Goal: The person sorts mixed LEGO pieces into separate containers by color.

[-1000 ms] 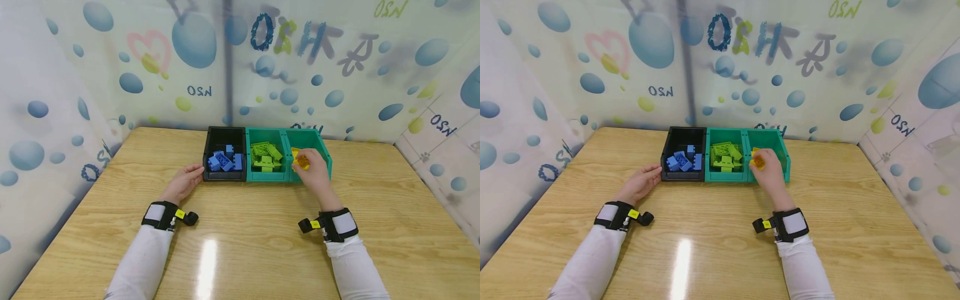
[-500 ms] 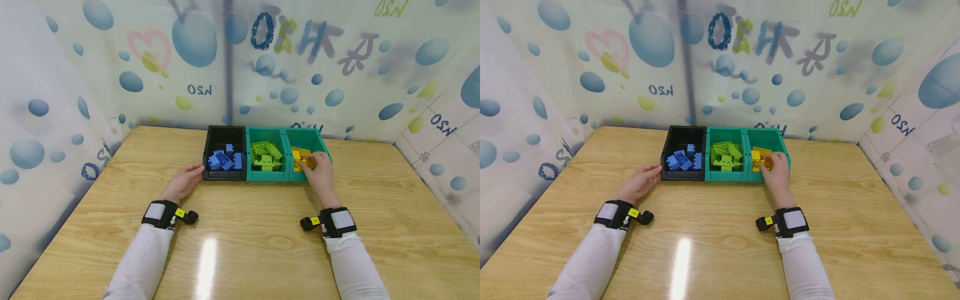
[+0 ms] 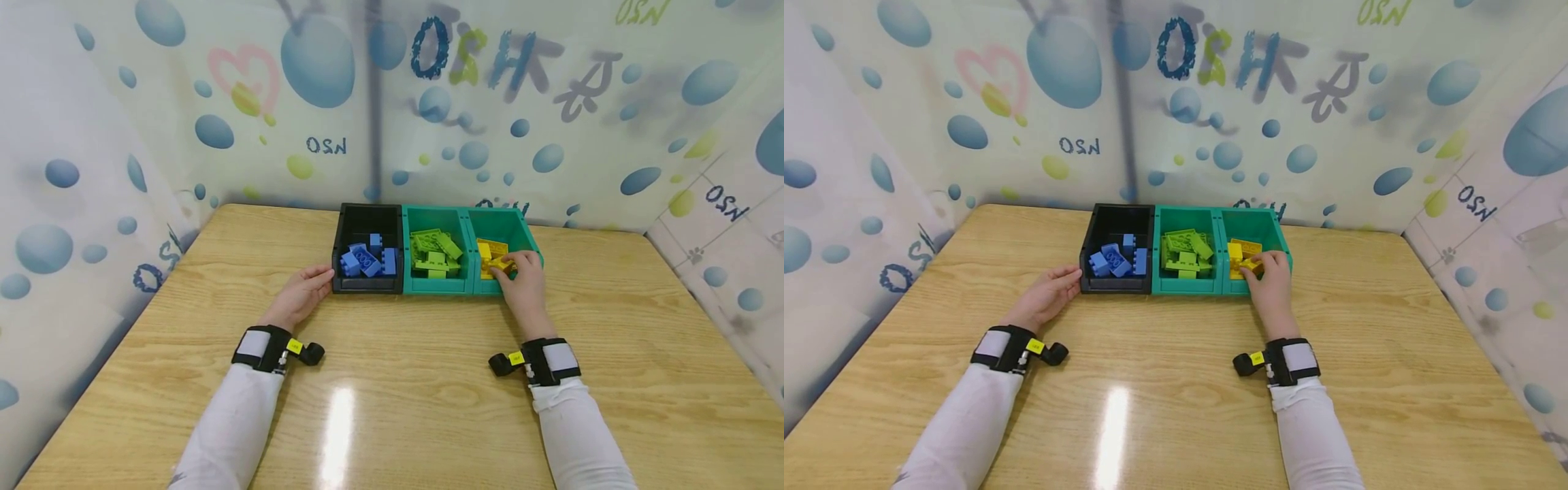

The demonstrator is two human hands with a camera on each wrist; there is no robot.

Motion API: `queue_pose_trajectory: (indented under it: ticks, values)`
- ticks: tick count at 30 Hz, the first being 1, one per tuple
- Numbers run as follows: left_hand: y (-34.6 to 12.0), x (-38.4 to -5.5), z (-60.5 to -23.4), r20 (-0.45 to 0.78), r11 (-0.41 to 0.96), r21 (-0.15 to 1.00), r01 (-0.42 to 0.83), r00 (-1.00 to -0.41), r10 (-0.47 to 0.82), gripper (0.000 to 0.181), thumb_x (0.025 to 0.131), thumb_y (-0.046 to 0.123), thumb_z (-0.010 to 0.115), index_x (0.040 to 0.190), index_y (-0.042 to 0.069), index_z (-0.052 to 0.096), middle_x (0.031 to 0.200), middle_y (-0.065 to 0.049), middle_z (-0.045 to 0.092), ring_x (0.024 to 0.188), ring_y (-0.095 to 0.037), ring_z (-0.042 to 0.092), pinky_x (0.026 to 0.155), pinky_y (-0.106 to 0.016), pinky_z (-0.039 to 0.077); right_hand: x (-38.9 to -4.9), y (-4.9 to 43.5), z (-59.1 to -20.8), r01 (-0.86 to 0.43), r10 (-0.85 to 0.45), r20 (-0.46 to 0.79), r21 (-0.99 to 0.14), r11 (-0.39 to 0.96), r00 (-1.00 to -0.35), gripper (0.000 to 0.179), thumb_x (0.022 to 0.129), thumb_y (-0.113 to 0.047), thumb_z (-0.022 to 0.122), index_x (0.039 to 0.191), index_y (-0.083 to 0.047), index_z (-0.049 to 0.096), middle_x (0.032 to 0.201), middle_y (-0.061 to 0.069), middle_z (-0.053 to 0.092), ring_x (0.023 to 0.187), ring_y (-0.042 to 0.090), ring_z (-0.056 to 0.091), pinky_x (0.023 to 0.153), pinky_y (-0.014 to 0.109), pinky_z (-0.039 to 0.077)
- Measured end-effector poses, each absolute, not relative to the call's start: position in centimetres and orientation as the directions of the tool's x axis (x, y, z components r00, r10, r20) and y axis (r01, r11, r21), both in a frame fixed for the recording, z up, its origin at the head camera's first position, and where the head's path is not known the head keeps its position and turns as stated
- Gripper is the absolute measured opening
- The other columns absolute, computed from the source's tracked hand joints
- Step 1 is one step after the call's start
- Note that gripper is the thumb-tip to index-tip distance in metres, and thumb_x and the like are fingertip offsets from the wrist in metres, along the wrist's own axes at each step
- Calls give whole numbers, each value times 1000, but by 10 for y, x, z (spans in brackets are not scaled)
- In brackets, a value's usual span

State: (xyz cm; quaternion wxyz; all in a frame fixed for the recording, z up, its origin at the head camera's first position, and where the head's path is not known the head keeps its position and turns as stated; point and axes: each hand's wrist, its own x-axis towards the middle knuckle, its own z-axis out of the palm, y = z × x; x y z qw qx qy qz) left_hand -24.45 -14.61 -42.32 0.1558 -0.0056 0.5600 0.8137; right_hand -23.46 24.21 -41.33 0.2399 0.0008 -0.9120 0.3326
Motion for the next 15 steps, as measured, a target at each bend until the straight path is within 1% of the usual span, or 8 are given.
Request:
queue_pose_trajectory:
  ticks: [4,6,7,10,12,15]
  values:
    - [-147,-245,-427,-140,-310,926,-215,-959,246,26,96,7,53,80,22,67,82,11,60,77,-2,52,76,-16,45,-234,241,-413,-149,170,446,-594,791,-879,26,87,-10,68,103,9,58,110,24,50,105,38,46,93,49,40]
    - [-148,-245,-431,-105,-310,932,-185,-961,256,18,94,11,58,82,22,67,83,11,60,78,-2,53,76,-15,45,-233,241,-413,-136,178,445,-588,798,-878,27,89,-13,66,104,8,58,111,24,52,105,38,48,93,49,41]
    - [-149,-247,-434,-69,-339,926,-167,-957,281,14,93,12,61,84,20,69,84,10,61,78,-2,54,75,-16,46,-233,241,-413,-133,179,447,-583,802,-877,27,90,-14,64,104,9,59,111,25,54,106,38,49,93,49,41]
    - [-151,-247,-439,-42,-347,926,-150,-953,299,6,90,17,65,87,20,69,86,10,61,79,-2,54,75,-15,45,-232,241,-411,-129,186,440,-594,794,-879,28,94,-18,60,105,8,59,112,25,55,106,39,50,93,50,41]
    - [-151,-247,-439,-61,-334,929,-159,-957,284,10,91,16,63,85,21,69,85,11,61,78,-2,54,75,-15,45,-231,243,-409,-132,192,430,-617,776,-882,29,95,-18,57,107,8,59,113,25,55,105,38,50,91,50,43]
    - [-148,-245,-433,-122,-304,932,-196,-962,246,23,95,10,55,80,23,67,82,12,60,77,-2,52,75,-15,45,-230,246,-403,-127,198,395,-660,741,-897,30,96,-19,54,111,8,58,115,25,52,103,39,51,87,49,44]
